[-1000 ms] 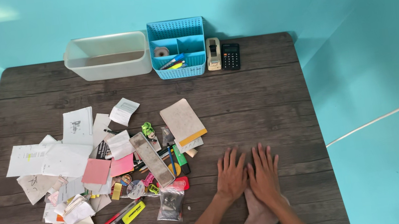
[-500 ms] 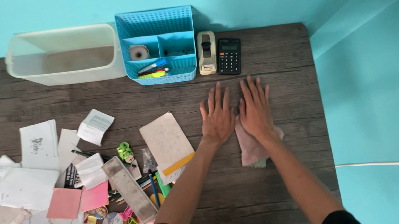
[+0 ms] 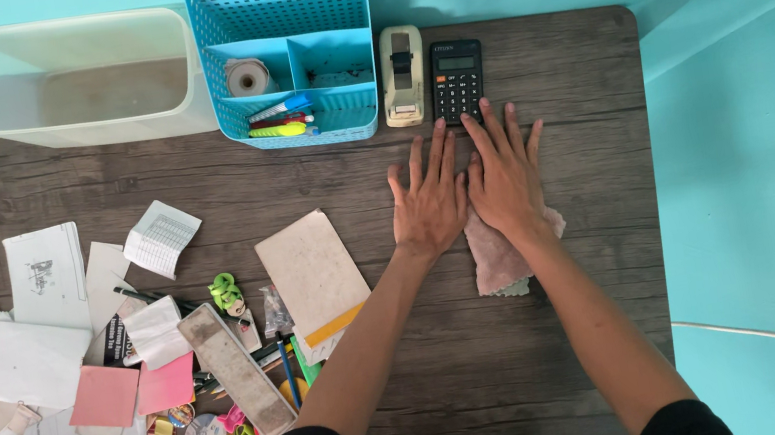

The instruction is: The person sorts through a pile of papers, receipts, and stationery on a desk, cleans a calculator and a small sign with a cloth, and places items into a blue organizer.

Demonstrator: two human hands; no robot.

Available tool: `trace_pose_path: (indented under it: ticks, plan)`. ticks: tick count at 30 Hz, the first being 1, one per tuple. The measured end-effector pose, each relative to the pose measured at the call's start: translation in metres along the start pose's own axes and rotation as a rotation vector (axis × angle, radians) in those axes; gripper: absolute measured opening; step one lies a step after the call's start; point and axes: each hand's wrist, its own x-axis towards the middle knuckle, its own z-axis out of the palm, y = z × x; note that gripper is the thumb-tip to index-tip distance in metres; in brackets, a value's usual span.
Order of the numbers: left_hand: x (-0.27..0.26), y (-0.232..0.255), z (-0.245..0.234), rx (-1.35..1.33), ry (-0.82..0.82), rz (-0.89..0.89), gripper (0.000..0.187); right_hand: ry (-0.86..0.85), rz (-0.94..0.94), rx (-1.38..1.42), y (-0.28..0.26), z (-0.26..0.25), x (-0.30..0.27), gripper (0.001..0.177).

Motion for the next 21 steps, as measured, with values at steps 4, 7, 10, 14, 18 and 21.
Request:
trace_pose_path:
  ticks: [4, 7, 10, 14, 18, 21]
  plan:
    - [0.0022, -0.0007, 0.0006, 0.004, -0.021, -0.004, 0.063, -0.004, 0.012, -0.007, -0.0004, 0.0017, 0.0005, 0.056]
    - [0.0018, -0.0006, 0.0012, 0.007, -0.027, -0.007, 0.064, -0.014, 0.026, -0.010, -0.0015, 0.0019, 0.0012, 0.056]
    - [0.0016, -0.0003, 0.0008, -0.009, -0.005, -0.017, 0.064, -0.020, 0.032, -0.003, -0.0031, -0.0006, 0.0019, 0.057]
    - [0.0006, -0.0014, -0.0014, -0.091, -0.019, -0.074, 0.068, -0.018, 0.042, 0.009, -0.0046, -0.0016, 0.0015, 0.056]
    - [-0.0005, -0.0026, -0.0041, -0.137, 0.065, -0.139, 0.075, -0.033, 0.047, 0.007, -0.0050, -0.0023, 0.0012, 0.055]
    - [0.0006, -0.0024, -0.0042, -0.133, 0.079, -0.157, 0.077, -0.045, 0.050, -0.014, -0.0051, -0.0022, 0.0016, 0.054]
